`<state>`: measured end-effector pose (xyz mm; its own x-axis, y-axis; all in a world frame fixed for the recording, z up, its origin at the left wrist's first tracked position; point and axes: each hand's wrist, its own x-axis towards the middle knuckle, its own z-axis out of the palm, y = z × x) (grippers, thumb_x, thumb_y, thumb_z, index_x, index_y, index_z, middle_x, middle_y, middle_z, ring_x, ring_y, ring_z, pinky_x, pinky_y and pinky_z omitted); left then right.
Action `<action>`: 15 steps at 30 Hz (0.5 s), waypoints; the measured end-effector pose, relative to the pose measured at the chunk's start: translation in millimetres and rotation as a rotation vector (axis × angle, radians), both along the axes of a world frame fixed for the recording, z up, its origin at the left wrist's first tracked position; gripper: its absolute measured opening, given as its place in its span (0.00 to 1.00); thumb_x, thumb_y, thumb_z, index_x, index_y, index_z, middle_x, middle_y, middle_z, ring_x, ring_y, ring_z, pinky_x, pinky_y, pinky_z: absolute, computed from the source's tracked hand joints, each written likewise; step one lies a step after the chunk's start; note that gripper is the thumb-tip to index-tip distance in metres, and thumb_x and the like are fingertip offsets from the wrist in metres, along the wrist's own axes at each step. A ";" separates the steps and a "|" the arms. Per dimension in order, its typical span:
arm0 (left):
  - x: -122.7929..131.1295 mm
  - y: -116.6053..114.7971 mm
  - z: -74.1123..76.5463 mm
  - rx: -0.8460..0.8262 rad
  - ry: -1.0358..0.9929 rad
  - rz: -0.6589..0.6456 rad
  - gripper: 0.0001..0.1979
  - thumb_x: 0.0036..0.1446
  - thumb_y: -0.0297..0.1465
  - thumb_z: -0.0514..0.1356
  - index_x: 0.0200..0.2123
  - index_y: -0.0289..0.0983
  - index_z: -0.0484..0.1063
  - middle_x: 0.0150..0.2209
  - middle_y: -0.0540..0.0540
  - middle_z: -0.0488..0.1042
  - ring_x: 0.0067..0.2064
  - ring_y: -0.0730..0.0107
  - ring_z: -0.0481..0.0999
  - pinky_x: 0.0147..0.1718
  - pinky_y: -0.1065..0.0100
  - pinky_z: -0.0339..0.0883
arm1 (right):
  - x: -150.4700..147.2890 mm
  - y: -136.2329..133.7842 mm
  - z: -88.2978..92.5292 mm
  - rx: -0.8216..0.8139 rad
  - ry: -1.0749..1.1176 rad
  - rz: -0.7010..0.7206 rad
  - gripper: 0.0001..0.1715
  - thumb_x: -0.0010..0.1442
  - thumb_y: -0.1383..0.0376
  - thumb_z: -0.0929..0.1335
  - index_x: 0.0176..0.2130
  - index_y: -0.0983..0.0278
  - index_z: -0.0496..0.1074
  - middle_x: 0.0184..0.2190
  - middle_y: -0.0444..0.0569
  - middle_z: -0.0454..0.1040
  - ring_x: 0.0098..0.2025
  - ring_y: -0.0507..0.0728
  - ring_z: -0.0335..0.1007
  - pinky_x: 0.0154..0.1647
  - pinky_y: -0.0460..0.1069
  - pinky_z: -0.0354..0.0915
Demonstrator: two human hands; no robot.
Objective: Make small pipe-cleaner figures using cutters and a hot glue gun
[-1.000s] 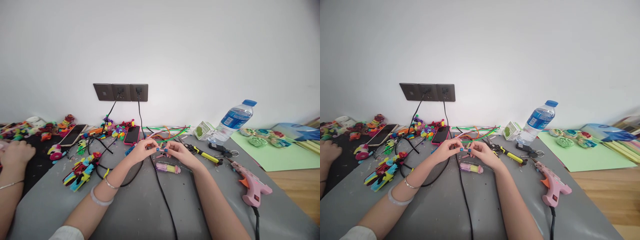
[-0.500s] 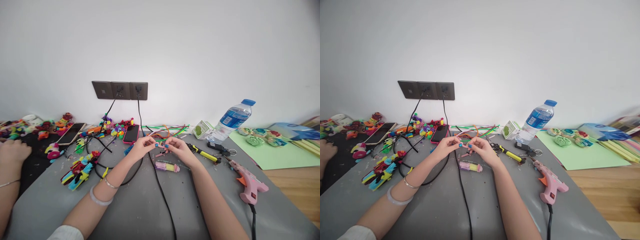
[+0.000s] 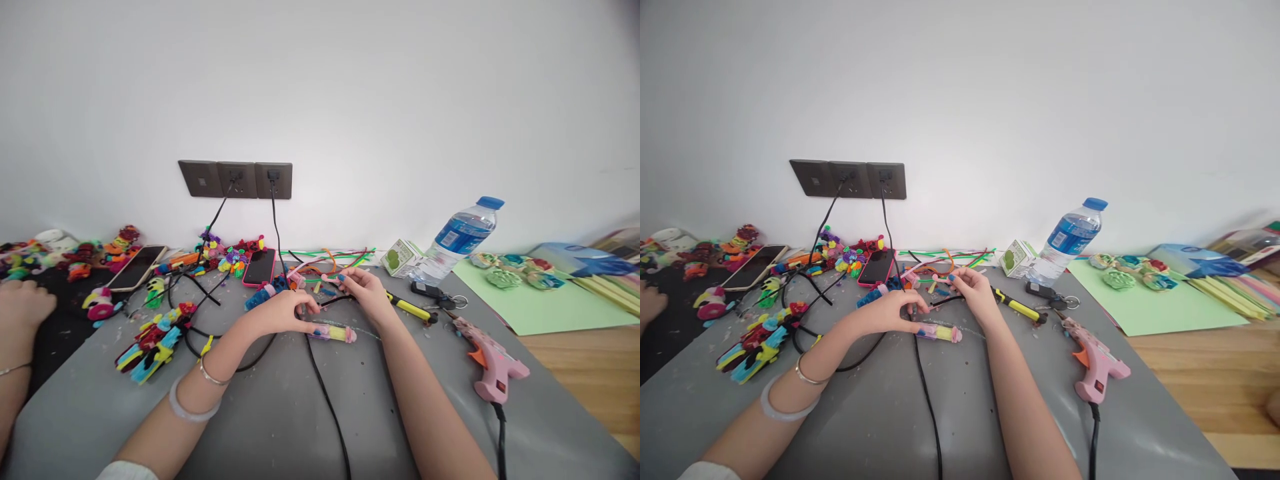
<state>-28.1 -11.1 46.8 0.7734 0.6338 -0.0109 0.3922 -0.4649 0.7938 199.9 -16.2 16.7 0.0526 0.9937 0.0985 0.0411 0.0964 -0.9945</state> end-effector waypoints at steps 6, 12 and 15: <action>1.0 -1.9 -6.0 0.089 0.037 -0.054 0.09 0.48 0.32 0.66 0.36 0.37 0.76 0.37 0.46 0.77 0.37 0.66 0.75 0.35 0.69 0.66 | 1.4 -3.2 3.5 -0.022 -0.091 0.074 0.19 0.49 0.54 0.73 0.37 0.63 0.71 0.28 0.46 0.75 0.27 0.53 0.68 0.27 0.47 0.62; 2.3 -2.7 -5.1 0.090 0.037 -0.045 0.15 0.46 0.32 0.66 0.39 0.39 0.73 0.34 0.49 0.75 0.33 0.67 0.73 0.31 0.70 0.63 | 21.0 -24.4 10.2 -0.083 -0.287 -0.014 0.10 0.47 0.62 0.72 0.30 0.63 0.71 0.23 0.43 0.74 0.20 0.51 0.65 0.24 0.48 0.63; 3.0 -4.2 -4.3 0.185 0.058 -0.092 0.10 0.45 0.31 0.67 0.34 0.38 0.74 0.38 0.47 0.72 0.37 0.66 0.72 0.34 0.69 0.63 | 32.8 -43.5 10.4 -0.135 -0.450 -0.151 0.07 0.47 0.62 0.70 0.24 0.63 0.70 0.20 0.44 0.73 0.18 0.52 0.63 0.22 0.48 0.60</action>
<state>-25.1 -15.3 42.5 0.8297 0.5556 0.0532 0.3836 -0.6368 0.6688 232.7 -59.7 27.1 0.1785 0.9838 0.0157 0.4734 -0.0719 -0.8779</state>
